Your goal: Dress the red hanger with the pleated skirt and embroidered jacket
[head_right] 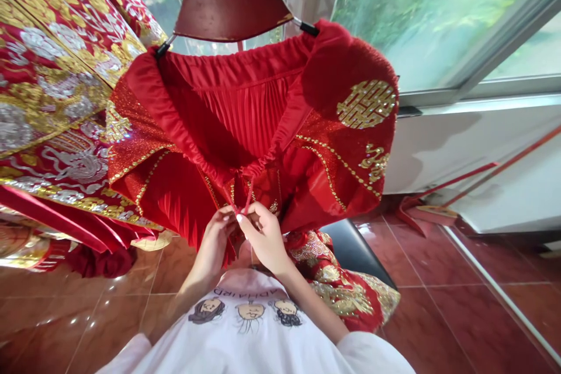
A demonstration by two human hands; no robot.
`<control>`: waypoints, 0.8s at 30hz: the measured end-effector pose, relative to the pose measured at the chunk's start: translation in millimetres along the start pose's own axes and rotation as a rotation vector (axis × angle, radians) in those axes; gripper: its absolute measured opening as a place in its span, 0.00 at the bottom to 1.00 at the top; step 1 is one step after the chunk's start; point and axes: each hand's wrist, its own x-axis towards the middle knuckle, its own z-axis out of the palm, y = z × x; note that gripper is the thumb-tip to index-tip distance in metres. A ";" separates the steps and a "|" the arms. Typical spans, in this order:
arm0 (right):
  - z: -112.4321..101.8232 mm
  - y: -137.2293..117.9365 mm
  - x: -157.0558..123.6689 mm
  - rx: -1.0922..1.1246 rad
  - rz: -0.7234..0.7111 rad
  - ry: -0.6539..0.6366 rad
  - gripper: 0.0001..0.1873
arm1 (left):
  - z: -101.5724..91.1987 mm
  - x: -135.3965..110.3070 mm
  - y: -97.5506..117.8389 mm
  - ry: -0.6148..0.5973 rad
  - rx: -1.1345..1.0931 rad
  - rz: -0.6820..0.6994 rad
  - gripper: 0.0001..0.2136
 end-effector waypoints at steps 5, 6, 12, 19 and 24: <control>-0.9 -1.7 -4.9 -0.032 -0.054 -0.003 0.10 | 28.3 -1.7 26.1 -0.324 0.443 0.378 0.12; -2.5 -3.1 -4.5 -0.037 -0.053 -0.025 0.09 | 31.6 -0.7 28.5 -0.332 0.524 0.438 0.11; -28.9 -25.3 8.2 -0.397 -0.219 -0.004 0.11 | 32.5 8.2 55.1 -0.328 1.002 0.859 0.09; -95.2 -87.0 25.5 -0.713 -0.710 0.167 0.04 | 21.7 11.7 146.7 -0.128 1.059 1.398 0.02; -134.4 -96.1 61.5 -0.684 -0.710 0.451 0.06 | -2.0 38.4 190.1 0.348 1.003 1.555 0.07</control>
